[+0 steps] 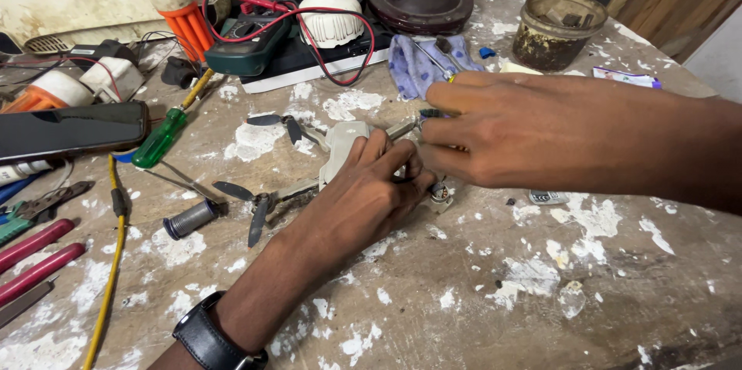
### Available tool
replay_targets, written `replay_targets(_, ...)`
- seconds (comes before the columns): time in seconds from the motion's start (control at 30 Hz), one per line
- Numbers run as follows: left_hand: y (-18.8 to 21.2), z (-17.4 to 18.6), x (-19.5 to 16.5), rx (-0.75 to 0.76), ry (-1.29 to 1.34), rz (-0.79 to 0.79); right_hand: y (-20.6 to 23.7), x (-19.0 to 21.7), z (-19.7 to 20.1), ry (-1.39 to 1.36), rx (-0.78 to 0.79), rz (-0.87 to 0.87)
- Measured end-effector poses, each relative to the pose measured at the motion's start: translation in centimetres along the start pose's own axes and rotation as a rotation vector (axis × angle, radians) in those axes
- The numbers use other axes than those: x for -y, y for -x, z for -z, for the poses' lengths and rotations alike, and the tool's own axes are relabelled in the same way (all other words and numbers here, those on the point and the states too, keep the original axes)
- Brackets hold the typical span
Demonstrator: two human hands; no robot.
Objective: The person repairs a small quadcopter drone on a cluttered workbench. They use a screwdriver to unscrew and remove a motor from the drone arm, brush the motor area with a toothbrush, manipulate the motor and propeller parts by hand, and reattach and tighten components with the screwdriver.
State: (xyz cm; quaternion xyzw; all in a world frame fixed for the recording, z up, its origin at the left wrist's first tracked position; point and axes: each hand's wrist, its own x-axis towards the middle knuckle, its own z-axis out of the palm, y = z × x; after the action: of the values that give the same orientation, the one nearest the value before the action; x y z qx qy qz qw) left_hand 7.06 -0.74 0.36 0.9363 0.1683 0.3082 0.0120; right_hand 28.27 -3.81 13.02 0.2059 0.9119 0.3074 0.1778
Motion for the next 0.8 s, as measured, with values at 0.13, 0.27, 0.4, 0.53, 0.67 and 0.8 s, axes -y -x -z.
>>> replay_targets(0.13,0.1,0.0,0.0,-0.004,0.001,-0.008,0.0,-0.1,-0.1,-0.108,-0.072,0.067)
replay_targets(0.27,0.1,-0.1,0.1,-0.009,-0.005,-0.022,0.0,0.1,0.2,-0.07,0.14,0.037)
replay_targets(0.4,0.0,-0.2,0.0,-0.01,0.015,-0.004,-0.1,0.4,0.2,0.031,0.096,0.013)
replay_targets(0.53,0.1,0.0,0.0,-0.005,0.014,-0.018,0.3,0.4,0.0,0.046,0.024,0.035)
replay_targets(0.67,0.0,0.1,-0.1,-0.009,0.027,-0.005,1.1,0.1,-0.3,-0.107,-0.023,0.034)
replay_targets(0.8,0.1,0.3,-0.1,0.03,0.057,0.058,0.8,0.3,-0.8,-0.087,0.172,0.015)
